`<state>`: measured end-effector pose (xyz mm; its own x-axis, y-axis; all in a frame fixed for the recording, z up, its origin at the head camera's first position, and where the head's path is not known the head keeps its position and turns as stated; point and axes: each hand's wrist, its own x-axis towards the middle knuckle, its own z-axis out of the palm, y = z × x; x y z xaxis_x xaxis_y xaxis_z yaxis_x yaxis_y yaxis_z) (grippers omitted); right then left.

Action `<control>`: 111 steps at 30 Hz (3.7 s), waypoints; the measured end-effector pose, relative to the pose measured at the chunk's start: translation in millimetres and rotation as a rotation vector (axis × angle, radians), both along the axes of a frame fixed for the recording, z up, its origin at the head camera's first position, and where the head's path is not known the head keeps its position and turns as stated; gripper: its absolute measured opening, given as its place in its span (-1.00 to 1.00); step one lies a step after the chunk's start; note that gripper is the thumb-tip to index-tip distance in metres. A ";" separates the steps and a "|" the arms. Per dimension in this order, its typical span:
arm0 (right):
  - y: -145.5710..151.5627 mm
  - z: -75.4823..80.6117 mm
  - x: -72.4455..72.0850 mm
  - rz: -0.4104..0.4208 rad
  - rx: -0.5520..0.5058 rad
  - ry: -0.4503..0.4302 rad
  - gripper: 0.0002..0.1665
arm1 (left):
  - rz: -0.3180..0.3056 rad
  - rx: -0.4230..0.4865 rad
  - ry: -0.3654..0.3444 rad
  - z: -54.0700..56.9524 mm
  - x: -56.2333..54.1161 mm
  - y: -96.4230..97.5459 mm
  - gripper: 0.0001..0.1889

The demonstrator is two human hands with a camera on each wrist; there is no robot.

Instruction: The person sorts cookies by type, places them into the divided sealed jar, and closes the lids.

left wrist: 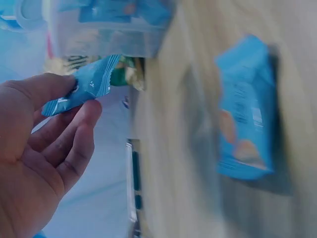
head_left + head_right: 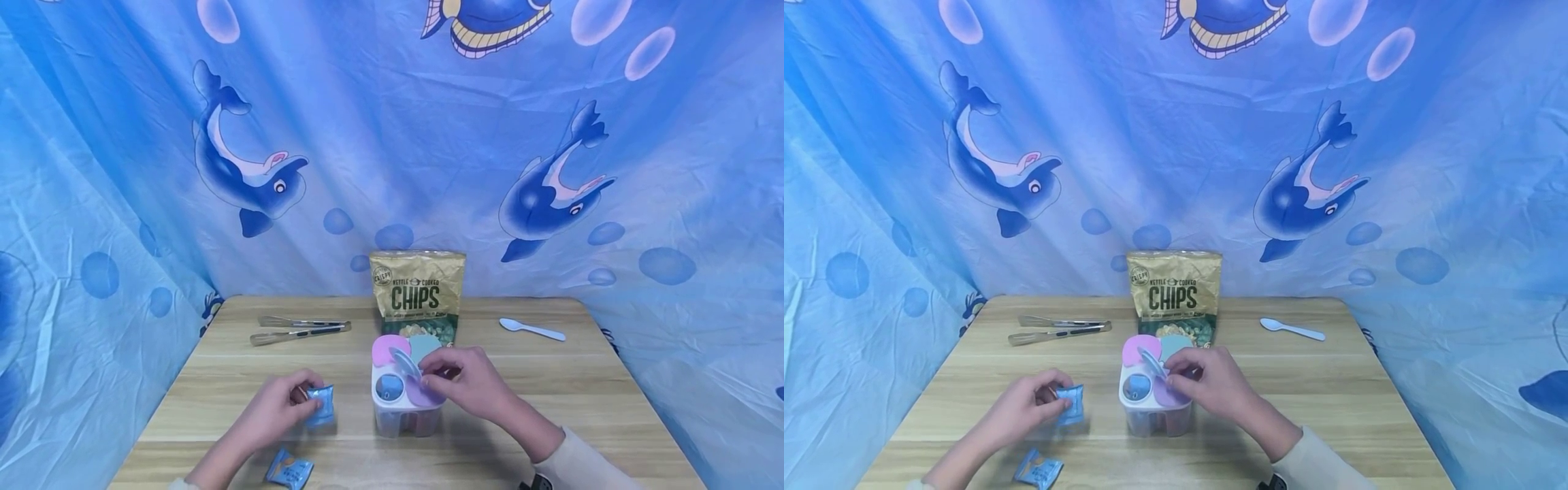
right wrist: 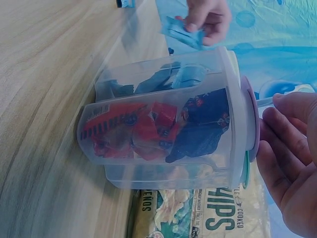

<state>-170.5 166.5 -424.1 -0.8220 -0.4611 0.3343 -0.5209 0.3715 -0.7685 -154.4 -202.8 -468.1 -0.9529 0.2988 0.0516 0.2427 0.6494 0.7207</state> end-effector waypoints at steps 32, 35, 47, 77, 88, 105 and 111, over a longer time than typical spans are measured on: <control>-1.3 -0.6 -0.3 -0.007 0.000 0.016 -0.81 | -0.147 0.203 0.227 52.5 -1.1 86.2 -0.87; -1.3 -0.6 -0.1 -0.003 0.002 0.010 -0.81 | -0.173 0.160 0.241 51.5 -2.4 88.9 -0.86; -1.2 0.0 -0.5 -0.001 0.003 0.028 -0.81 | -0.228 -0.081 0.365 51.8 -3.2 101.1 -0.86; -0.5 1.5 -0.8 0.005 0.004 0.009 -0.82 | -0.372 -0.291 0.441 48.3 -3.8 104.3 -0.80; -0.3 0.9 -1.4 0.006 -0.002 0.006 -0.82 | -0.239 -0.160 0.299 46.6 2.7 70.3 -0.74; -1.2 3.1 0.9 0.002 -0.014 0.005 -0.81 | -0.140 0.014 0.024 -9.0 25.1 -29.3 -0.67; -1.1 1.6 1.0 -0.005 -0.014 0.004 -0.79 | -0.145 0.006 -0.124 -29.7 31.4 -50.3 -0.55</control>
